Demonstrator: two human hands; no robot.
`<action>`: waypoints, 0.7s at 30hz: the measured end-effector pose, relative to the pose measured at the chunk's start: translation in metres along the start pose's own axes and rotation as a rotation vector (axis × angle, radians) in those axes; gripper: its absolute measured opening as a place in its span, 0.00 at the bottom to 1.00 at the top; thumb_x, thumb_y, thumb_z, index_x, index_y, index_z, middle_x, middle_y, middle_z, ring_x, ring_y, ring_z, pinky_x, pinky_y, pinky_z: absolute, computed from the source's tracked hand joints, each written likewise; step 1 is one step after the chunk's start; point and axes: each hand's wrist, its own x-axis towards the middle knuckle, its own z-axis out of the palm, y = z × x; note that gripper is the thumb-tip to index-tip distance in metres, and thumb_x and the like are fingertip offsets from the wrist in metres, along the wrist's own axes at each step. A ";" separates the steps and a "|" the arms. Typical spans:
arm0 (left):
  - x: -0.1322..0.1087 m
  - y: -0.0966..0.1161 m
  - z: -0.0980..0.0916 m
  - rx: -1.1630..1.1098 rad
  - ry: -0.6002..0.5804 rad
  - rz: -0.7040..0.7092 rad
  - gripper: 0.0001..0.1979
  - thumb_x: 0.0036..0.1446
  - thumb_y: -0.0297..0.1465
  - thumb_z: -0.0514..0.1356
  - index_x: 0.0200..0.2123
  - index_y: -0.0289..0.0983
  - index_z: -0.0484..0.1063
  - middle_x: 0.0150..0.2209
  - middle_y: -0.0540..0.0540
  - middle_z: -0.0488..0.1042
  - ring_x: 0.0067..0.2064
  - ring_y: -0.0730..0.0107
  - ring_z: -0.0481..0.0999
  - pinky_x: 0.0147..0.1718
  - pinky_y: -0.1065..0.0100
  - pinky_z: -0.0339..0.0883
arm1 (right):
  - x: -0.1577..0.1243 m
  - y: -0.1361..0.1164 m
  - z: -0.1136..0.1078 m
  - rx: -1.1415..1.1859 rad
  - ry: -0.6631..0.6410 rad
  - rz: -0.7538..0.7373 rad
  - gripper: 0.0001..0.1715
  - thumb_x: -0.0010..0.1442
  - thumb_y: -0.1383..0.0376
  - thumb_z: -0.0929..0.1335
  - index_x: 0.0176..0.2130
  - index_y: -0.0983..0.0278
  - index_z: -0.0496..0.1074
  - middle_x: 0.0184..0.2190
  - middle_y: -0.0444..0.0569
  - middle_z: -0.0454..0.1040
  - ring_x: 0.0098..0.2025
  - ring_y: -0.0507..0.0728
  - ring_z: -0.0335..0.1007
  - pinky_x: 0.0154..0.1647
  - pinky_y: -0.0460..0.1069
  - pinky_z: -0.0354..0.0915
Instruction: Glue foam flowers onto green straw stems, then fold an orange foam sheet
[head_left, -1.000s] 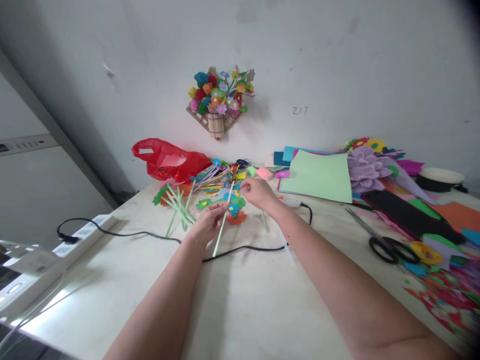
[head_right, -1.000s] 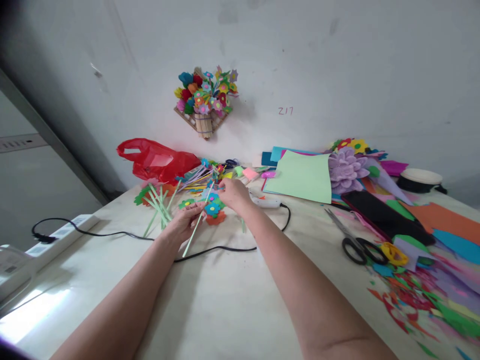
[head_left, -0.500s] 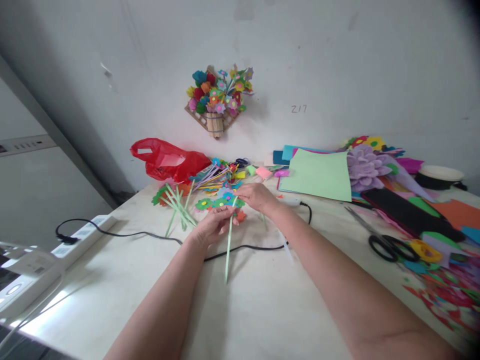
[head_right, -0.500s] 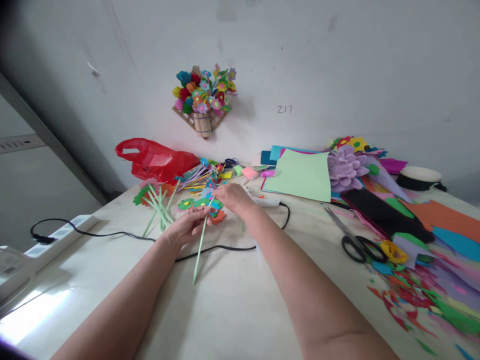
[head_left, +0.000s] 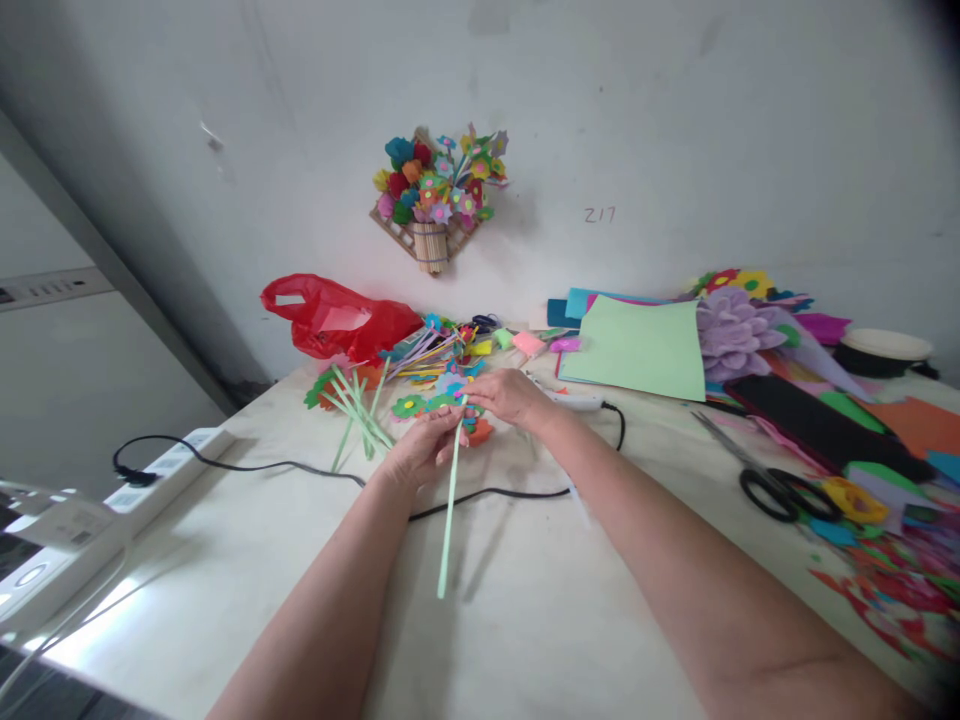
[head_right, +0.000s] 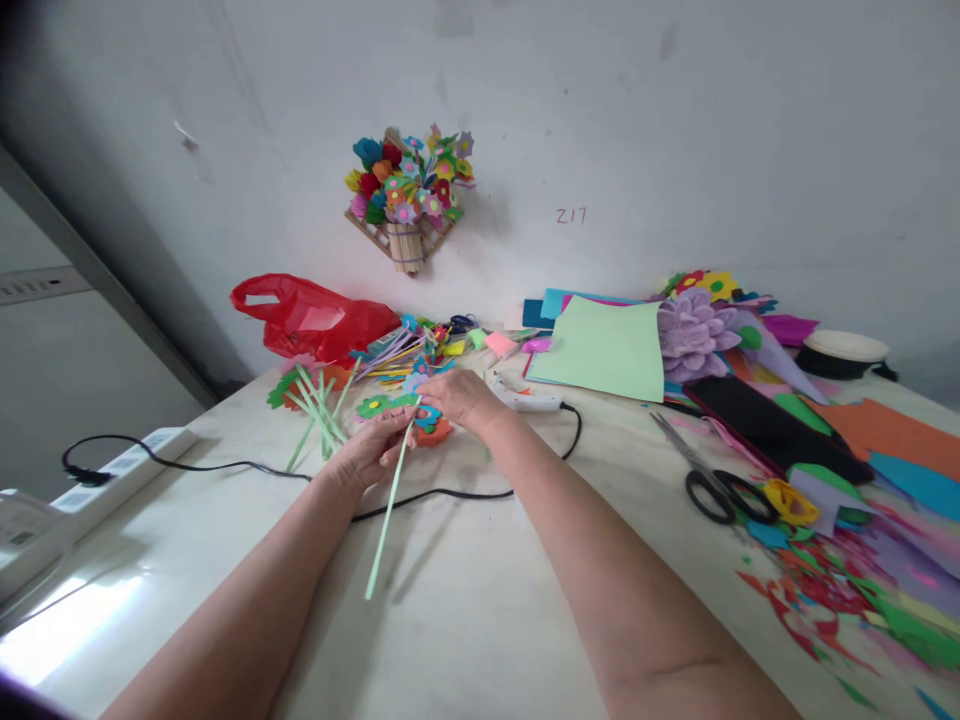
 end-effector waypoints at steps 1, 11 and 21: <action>-0.001 0.001 0.001 0.009 0.003 0.000 0.11 0.49 0.35 0.62 0.31 0.32 0.69 0.17 0.51 0.70 0.09 0.87 0.51 0.07 0.79 0.38 | 0.000 -0.001 -0.001 0.004 0.003 -0.001 0.15 0.61 0.65 0.64 0.47 0.61 0.73 0.43 0.51 0.76 0.45 0.54 0.70 0.44 0.46 0.59; -0.003 0.004 0.005 0.020 -0.012 0.005 0.09 0.48 0.33 0.61 0.29 0.33 0.65 0.16 0.51 0.70 0.08 0.86 0.50 0.06 0.79 0.36 | -0.002 -0.002 -0.002 -0.039 -0.017 -0.042 0.14 0.61 0.66 0.63 0.44 0.63 0.75 0.41 0.52 0.76 0.43 0.55 0.71 0.42 0.46 0.59; -0.001 0.001 0.002 0.034 0.000 0.031 0.10 0.48 0.33 0.61 0.31 0.34 0.66 0.16 0.52 0.70 0.08 0.86 0.51 0.06 0.79 0.36 | -0.001 -0.002 -0.001 -0.033 -0.031 -0.017 0.15 0.62 0.67 0.62 0.43 0.64 0.76 0.41 0.53 0.76 0.43 0.55 0.70 0.41 0.46 0.58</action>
